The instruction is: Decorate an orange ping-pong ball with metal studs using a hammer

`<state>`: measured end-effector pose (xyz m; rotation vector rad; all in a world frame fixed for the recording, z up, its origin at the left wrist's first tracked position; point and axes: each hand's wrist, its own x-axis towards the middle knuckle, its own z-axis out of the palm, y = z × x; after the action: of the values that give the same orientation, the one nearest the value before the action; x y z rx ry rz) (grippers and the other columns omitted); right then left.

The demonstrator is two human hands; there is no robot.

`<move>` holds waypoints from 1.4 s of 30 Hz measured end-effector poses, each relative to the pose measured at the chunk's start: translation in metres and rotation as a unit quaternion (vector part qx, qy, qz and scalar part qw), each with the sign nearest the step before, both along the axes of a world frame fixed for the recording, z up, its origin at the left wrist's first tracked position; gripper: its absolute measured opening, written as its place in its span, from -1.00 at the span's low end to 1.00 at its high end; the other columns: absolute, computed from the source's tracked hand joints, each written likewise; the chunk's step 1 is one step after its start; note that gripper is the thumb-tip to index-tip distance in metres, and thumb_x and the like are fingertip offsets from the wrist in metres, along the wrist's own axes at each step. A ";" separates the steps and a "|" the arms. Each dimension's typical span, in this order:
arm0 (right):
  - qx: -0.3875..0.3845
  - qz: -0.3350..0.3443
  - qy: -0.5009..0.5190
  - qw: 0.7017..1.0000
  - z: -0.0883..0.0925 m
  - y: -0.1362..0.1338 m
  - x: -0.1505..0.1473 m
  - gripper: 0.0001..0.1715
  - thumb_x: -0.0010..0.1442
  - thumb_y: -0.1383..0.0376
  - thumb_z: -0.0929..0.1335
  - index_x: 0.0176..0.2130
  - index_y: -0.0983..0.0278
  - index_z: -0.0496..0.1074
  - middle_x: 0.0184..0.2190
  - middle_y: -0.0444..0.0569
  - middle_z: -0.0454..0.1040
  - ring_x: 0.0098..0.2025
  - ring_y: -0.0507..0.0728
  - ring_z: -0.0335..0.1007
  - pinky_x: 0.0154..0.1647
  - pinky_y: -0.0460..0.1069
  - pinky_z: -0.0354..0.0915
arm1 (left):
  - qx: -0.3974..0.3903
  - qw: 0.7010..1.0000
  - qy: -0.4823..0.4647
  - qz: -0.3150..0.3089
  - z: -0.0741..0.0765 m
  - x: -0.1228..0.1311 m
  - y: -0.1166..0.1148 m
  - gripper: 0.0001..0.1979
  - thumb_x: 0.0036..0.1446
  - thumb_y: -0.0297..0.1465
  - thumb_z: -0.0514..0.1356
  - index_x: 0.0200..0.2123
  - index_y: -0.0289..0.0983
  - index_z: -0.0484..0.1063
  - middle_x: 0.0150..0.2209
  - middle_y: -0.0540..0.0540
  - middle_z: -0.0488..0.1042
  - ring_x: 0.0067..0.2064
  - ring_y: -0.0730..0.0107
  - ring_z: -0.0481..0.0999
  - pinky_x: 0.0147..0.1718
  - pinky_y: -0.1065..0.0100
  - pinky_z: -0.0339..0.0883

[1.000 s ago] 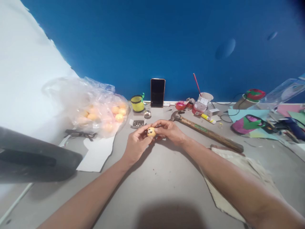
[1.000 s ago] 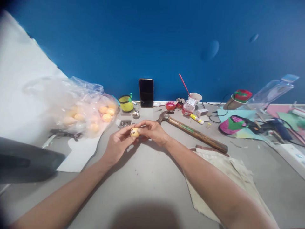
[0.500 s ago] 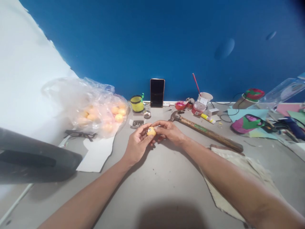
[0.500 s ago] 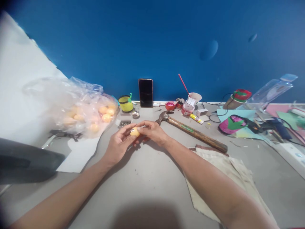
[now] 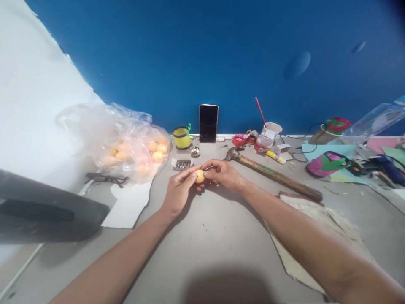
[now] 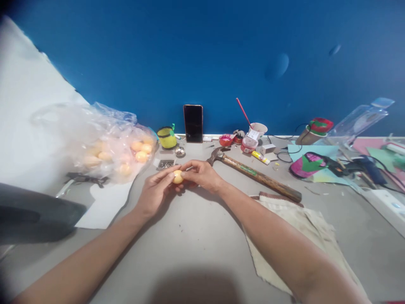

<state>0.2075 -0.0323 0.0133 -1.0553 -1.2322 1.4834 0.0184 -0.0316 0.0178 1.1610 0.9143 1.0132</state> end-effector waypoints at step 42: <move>0.011 -0.016 -0.047 0.999 -0.005 0.002 -0.002 -0.55 0.05 -0.02 0.57 -0.32 0.28 0.51 -0.58 -0.08 0.53 -0.52 0.07 0.46 -0.51 -0.04 0.36 | -0.087 0.994 -0.046 -0.037 0.002 0.000 0.006 -0.54 -0.02 -0.27 0.44 -0.07 -0.43 0.60 -0.43 -0.14 0.57 -0.50 0.38 0.51 -0.54 0.38 0.36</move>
<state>0.2053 -0.0299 0.0080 -1.1351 -1.2880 1.4070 0.0181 -0.0252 0.0195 0.9881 0.8620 0.9010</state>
